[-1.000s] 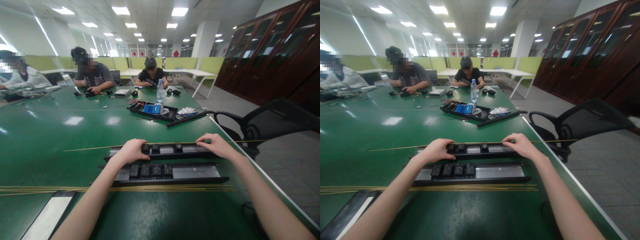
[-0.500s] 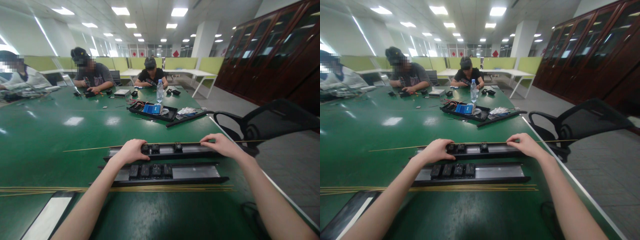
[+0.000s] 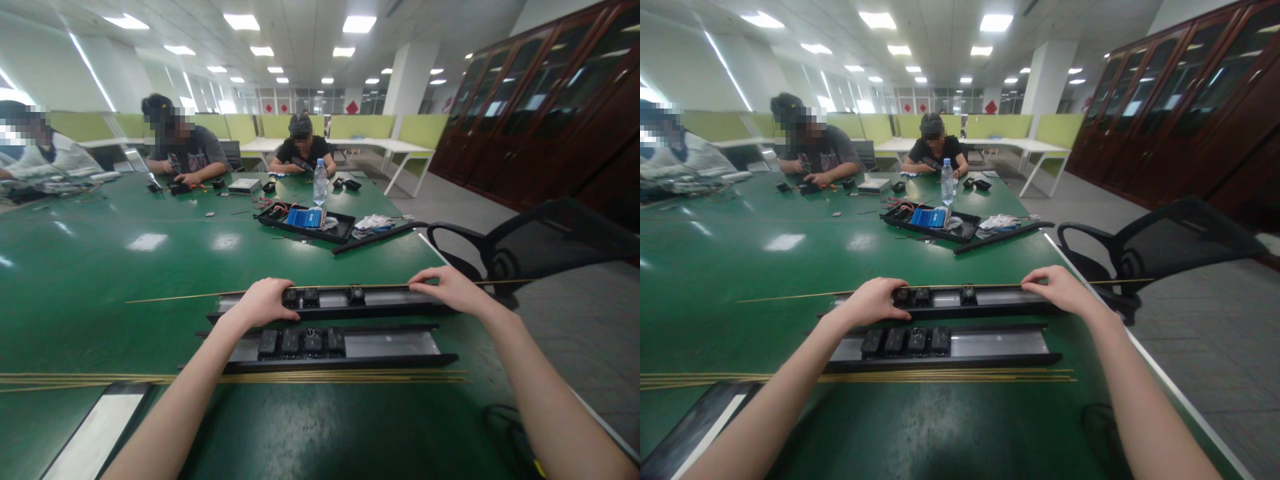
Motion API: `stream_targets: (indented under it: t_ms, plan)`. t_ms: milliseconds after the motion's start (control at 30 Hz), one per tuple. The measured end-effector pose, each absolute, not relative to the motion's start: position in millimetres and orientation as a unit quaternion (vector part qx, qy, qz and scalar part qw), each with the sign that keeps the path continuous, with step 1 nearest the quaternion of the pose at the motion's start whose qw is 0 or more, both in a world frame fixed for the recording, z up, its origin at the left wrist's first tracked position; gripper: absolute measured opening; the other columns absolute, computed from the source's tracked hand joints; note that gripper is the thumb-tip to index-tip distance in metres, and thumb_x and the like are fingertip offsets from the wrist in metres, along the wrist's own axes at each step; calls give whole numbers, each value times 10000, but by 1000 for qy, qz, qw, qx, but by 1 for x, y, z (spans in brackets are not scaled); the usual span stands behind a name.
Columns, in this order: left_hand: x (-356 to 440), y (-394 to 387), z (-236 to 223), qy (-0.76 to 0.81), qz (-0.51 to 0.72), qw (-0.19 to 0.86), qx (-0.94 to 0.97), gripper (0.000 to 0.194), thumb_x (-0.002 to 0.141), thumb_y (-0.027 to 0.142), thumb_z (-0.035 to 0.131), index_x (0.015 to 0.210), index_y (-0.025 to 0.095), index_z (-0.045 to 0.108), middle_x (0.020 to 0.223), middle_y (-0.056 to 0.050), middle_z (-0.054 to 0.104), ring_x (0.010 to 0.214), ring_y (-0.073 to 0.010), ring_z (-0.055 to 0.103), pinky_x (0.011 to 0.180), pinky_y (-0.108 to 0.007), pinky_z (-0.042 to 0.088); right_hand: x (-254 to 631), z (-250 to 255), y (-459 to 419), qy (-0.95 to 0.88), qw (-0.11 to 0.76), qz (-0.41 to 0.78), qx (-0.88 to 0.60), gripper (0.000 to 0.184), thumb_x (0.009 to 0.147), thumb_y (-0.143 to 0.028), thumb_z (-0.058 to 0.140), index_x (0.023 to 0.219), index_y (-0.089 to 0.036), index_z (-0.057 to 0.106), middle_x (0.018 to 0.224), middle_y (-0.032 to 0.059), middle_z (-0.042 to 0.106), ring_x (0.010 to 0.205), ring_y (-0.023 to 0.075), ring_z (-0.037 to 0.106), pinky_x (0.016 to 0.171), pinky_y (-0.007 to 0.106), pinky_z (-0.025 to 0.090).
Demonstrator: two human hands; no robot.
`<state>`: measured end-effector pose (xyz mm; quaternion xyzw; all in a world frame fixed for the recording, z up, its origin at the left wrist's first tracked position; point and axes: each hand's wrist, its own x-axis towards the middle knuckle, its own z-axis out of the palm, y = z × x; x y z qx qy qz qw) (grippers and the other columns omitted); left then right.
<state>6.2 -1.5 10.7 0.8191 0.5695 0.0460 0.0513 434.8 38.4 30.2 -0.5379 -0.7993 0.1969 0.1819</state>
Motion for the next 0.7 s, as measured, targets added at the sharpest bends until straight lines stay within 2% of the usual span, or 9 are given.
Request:
stream_targets:
  t_ms: [700]
  plan:
    - [6,-2,11,569,49,59,819,695,639,631,728,1199,227,648,1135,-87,727,1027,-307,673,837,-341,512,457,33,41,-782,159,204,-568,332,787,-513,641,878,-229,788,943,46,779,906,279,696,860,360,509]
